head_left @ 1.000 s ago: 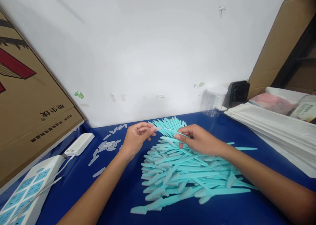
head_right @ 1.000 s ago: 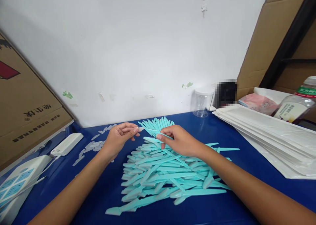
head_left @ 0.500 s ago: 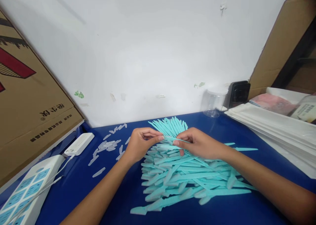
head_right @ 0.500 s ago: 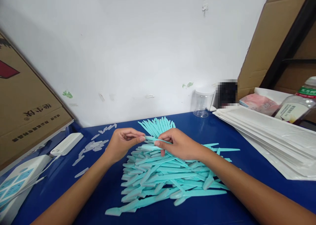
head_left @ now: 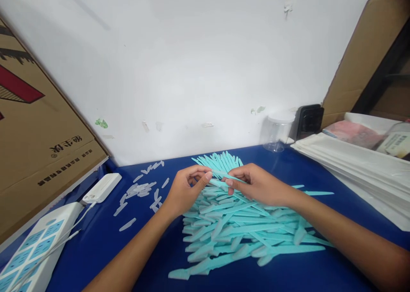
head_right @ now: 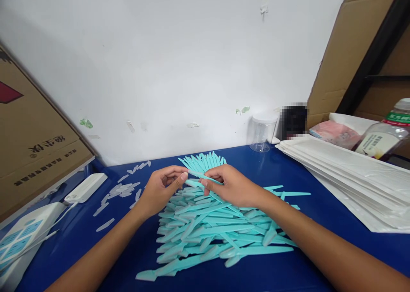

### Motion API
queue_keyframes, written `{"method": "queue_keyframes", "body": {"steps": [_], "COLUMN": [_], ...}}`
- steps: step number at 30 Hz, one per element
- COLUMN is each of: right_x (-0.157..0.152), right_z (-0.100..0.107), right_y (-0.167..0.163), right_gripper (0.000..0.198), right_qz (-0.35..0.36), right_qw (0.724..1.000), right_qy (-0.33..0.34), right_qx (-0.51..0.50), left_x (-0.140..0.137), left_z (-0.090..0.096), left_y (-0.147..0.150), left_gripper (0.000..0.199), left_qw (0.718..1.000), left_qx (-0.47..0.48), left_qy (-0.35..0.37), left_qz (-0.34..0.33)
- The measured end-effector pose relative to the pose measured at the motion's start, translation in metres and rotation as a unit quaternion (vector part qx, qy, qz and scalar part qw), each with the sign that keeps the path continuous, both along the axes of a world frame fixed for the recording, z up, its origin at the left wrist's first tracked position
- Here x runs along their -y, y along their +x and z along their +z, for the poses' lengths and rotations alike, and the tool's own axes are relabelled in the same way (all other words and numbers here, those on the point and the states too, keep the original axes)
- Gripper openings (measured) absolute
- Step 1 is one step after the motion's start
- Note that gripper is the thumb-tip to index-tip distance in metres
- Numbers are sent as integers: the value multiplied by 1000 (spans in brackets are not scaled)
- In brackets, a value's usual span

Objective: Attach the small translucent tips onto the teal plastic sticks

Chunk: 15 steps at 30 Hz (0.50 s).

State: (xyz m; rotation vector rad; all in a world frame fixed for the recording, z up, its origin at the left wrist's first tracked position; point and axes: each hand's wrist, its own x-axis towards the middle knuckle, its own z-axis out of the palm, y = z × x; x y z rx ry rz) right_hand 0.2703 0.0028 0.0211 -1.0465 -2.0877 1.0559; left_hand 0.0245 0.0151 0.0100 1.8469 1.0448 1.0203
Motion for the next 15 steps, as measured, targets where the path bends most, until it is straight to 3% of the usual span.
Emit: {"method": "queue_keyframes", "body": {"steps": [9, 15], "right_x": [-3, 2], "right_z": [0, 2], "right_y": [3, -1], "right_gripper": [37, 54], "right_qz": [23, 31], "right_qw": [1000, 999], "right_qy": [-19, -39], "right_qx": [-8, 1], "left_x": [1, 3], "left_z": [0, -3], "left_y": [2, 4], "left_gripper": [34, 33], "left_qw": [998, 998], "left_qx": [-50, -38], "left_qy": [-14, -35], "left_qz": [-29, -39]}}
